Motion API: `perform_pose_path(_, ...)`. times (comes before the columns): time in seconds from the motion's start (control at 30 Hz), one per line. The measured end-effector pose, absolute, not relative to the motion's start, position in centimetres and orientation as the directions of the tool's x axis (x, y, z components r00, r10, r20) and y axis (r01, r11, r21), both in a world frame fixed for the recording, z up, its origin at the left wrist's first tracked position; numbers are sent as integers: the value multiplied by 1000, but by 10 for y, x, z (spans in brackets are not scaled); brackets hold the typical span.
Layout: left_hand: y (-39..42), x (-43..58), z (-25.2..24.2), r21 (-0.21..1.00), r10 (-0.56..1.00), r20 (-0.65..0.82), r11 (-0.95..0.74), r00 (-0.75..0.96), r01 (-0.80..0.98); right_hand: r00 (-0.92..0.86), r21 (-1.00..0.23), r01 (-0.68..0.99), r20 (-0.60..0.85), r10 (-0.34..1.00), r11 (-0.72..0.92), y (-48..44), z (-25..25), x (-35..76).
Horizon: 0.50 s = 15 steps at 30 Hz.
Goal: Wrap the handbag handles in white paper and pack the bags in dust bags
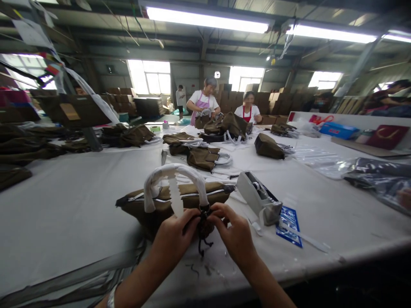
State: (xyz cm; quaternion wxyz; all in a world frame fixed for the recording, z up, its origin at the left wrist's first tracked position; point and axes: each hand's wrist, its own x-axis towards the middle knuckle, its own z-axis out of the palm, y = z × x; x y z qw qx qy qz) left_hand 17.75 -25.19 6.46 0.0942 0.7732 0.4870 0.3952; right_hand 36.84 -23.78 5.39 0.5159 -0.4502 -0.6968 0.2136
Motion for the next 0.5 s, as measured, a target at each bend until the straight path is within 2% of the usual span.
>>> perform_pose_path(0.13, -249, 178, 62, 690, 892, 422, -431, 161, 582, -47, -764, 501, 444, 895, 406, -238, 59, 368)
perform_pose_path(0.2, -248, 179, 63, 732, 910, 384, -402, 154, 550, -51, -738, 566, 414, 909, 368, -238, 62, 368)
perform_pose_path(0.37, -246, 182, 64, 665, 861, 486, -477, 152, 575, -29, -750, 574, 381, 924, 327, -238, 60, 367)
perform_pose_path(0.5, -246, 183, 63, 617, 835, 524, -510, 171, 599, 7, -753, 516, 482, 876, 409, -240, 48, 364)
